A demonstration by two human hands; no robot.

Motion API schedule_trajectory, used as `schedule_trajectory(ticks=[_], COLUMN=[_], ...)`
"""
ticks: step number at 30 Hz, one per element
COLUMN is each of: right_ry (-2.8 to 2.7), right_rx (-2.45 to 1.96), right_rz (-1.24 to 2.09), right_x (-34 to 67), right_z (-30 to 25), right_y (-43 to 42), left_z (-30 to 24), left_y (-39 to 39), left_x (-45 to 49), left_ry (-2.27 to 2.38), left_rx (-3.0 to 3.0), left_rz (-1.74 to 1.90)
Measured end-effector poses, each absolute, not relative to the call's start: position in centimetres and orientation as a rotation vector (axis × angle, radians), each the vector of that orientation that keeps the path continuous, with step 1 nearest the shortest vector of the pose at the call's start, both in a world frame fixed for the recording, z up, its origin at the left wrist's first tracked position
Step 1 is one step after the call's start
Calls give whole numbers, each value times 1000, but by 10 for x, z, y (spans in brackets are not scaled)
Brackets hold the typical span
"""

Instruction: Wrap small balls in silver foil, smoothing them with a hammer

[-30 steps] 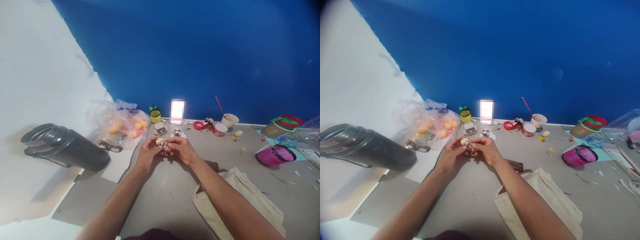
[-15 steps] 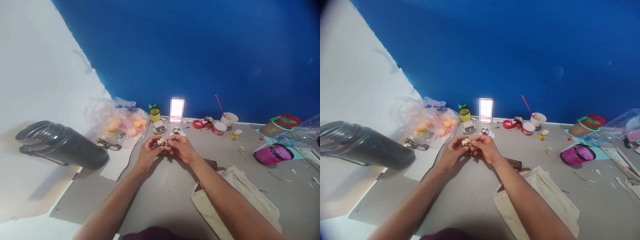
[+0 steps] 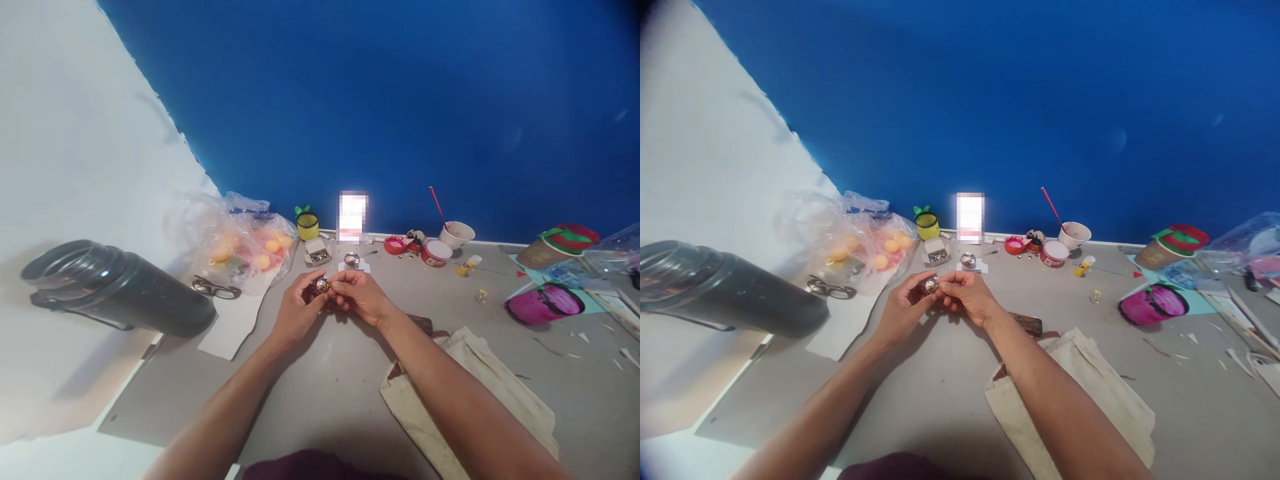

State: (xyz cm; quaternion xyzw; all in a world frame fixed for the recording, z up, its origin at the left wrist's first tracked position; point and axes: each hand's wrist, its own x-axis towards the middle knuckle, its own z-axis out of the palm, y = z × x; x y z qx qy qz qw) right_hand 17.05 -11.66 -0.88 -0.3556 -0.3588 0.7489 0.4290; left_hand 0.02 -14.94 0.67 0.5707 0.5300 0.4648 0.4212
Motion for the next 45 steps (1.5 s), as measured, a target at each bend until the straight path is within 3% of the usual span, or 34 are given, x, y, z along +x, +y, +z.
schedule_trajectory(ticks=[22, 30, 45], right_ry=[-1012, -916, -927], right_rx=[-936, -787, -813], right_rz=[1786, 1963, 2001], right_x=[170, 176, 179], right_z=[-5, -4, -5], right_y=[-118, -117, -114], left_z=[7, 13, 10], left_y=[-149, -151, -151], left_x=[-1, 0, 1], left_ry=[1278, 1271, 1289], left_rx=[1383, 1285, 1425], left_rz=[1209, 1149, 1162])
